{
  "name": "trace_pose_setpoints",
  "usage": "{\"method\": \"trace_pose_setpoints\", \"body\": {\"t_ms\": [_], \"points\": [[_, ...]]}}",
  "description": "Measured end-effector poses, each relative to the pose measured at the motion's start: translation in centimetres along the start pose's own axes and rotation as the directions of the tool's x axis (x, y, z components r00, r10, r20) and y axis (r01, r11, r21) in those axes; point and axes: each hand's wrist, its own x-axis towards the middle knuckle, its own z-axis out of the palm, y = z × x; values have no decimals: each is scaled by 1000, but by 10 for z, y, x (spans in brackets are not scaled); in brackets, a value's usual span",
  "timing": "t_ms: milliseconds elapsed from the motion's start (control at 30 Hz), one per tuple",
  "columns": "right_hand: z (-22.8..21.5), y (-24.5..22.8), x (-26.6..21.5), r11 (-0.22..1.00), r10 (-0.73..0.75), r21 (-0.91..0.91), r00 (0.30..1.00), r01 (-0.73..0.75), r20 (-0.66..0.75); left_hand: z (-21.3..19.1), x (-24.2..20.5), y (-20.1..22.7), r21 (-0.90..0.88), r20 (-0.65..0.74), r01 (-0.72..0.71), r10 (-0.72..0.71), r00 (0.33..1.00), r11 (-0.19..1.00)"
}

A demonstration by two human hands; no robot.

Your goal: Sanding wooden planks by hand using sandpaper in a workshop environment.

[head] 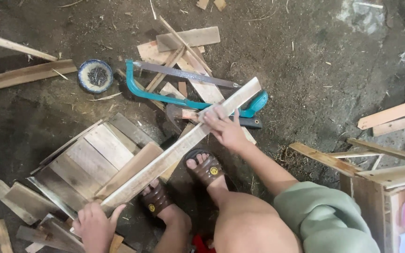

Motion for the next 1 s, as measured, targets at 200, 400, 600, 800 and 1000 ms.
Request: {"method": "trace_pose_setpoints", "body": {"t_ms": [200, 400, 600, 800, 1000], "points": [[-35, 47, 22, 858, 513, 84, 850, -506, -122, 5, -5, 3, 23, -30, 56, -55, 998, 998], [1, 34, 5, 902, 424, -97, 905, -420, 25, 10, -8, 5, 98, -59, 62, -57, 997, 993], [-25, 21, 15, 935, 318, 125, 941, -331, 113, 0, -3, 5, -74, 143, 131, -119, 983, 989], [-3, 43, 10, 975, 178, -70, 934, -209, -308, 10, -7, 7, -79, 65, 148, -144, 988, 986], [18, 52, 4, 930, -359, -101, 932, 353, -55, 16, -9, 7, 65, -28, 128, -127, 992, 990]]}}
